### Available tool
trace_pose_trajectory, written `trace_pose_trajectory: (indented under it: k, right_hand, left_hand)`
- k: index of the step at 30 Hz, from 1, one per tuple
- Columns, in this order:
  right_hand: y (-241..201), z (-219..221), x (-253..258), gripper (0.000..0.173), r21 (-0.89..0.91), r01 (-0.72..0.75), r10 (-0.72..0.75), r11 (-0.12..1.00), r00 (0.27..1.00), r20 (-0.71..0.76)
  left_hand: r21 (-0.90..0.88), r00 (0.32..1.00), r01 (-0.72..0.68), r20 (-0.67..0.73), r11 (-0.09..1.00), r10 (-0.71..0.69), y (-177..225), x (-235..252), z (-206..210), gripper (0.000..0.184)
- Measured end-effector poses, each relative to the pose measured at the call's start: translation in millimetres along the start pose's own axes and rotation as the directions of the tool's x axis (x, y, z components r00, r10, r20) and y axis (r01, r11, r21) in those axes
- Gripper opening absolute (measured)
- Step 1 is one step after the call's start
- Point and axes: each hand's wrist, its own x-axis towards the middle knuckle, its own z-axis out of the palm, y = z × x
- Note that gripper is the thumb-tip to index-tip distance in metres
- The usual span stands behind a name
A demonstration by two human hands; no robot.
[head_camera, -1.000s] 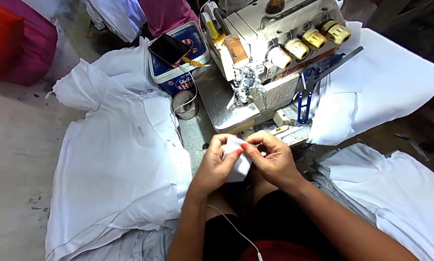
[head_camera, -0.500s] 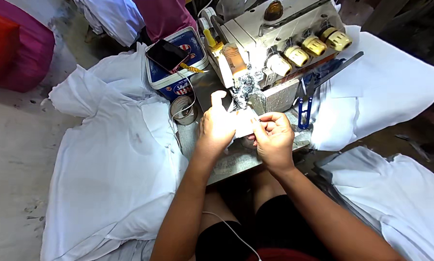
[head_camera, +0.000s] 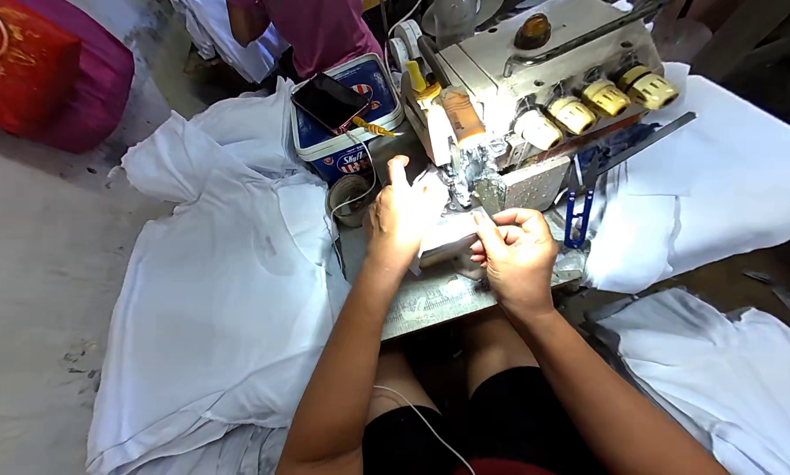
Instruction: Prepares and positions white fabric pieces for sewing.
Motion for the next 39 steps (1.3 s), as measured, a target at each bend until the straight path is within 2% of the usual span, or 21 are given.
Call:
trace_pose_trajectory:
  k: [5, 7, 11, 15, 18, 20, 23, 26, 28, 30, 32, 34, 36, 39]
  right_hand:
    - [0.9, -3.8, -17.2, 0.006, 0.002, 0.084, -0.083, 0.996, 0.988, 0.129]
    - [2.6, -4.7, -22.9, 0.006, 0.017, 0.037, -0.040, 0.999, 0.972, 0.233]
    - [3.8, -4.6, -23.8, 0.018, 0.055, -0.121, 0.094, 0.991, 0.931, 0.354]
    - [1.5, -10.2, -21.5, 0.015, 0.096, -0.190, 0.134, 0.977, 0.900, 0.415]
    - [6.9, -19.9, -18.7, 0.018, 0.119, -0.185, 0.131, 0.975, 0.922, 0.365]
    - [8.6, -28.2, -9.9, 0.022, 0.125, -0.166, 0.123, 0.978, 0.947, 0.297]
    - [7.6, -37.7, 14.4, 0.025, 0.093, -0.145, 0.121, 0.985, 0.967, 0.222]
    - [0.9, -38.1, 31.5, 0.021, -0.002, -0.123, 0.122, 0.992, 0.982, 0.141]
    - [-10.6, -37.0, 26.9, 0.012, -0.108, 0.039, -0.026, 0.993, 0.993, 0.119]
    - [-25.0, -29.2, 7.7, 0.009, -0.134, 0.293, -0.255, 0.947, 0.936, 0.244]
    - [-33.6, -5.8, -16.6, 0.020, -0.099, 0.505, -0.418, 0.857, 0.795, 0.440]
    - [-32.9, 38.9, -36.8, 0.026, -0.105, 0.658, -0.496, 0.746, 0.653, 0.572]
    - [-31.5, 92.5, -50.8, 0.024, -0.164, 0.711, -0.406, 0.684, 0.557, 0.725]
    - [-29.0, 178.3, -49.8, 0.035, -0.320, 0.703, -0.033, 0.636, 0.438, 0.898]
  left_hand:
    - [-0.060, 0.984, -0.114, -0.146, 0.992, 0.105, -23.2, -41.0, 0.7, 0.047]
    - [-0.089, 0.981, -0.091, -0.179, 0.992, 0.074, -24.0, -62.7, 5.1, 0.048]
    - [-0.165, 0.971, -0.112, -0.230, 0.980, 0.072, -17.5, -104.4, 22.6, 0.049]
    - [-0.357, 0.995, -0.092, -0.073, 0.930, 0.070, -6.9, -126.8, 39.2, 0.051]
    - [-0.444, 0.989, -0.130, 0.005, 0.886, 0.148, -9.2, -134.3, 49.8, 0.058]
    - [-0.420, 0.972, -0.193, 0.039, 0.887, 0.230, -17.5, -134.2, 48.2, 0.058]
    - [-0.324, 0.967, -0.244, -0.010, 0.914, 0.254, -36.0, -126.7, 31.1, 0.040]
    - [-0.120, 0.979, -0.179, -0.123, 0.976, 0.165, -70.8, -110.4, -2.5, 0.023]
    - [0.049, 0.979, -0.065, -0.191, 0.997, 0.074, -111.0, -91.4, -33.4, 0.026]
    - [0.156, 0.976, 0.126, -0.197, 0.980, -0.095, -147.5, -66.3, -71.2, 0.034]
    - [0.259, 0.942, 0.327, -0.165, 0.909, -0.292, -173.3, -39.9, -97.5, 0.049]
    - [0.365, 0.887, 0.457, -0.119, 0.811, -0.446, -188.0, -14.9, -105.2, 0.052]
    - [0.400, 0.864, 0.490, -0.102, 0.774, -0.494, -194.6, 1.9, -106.9, 0.051]
    - [0.365, 0.910, 0.415, -0.148, 0.834, -0.388, -207.5, 0.7, -118.7, 0.059]
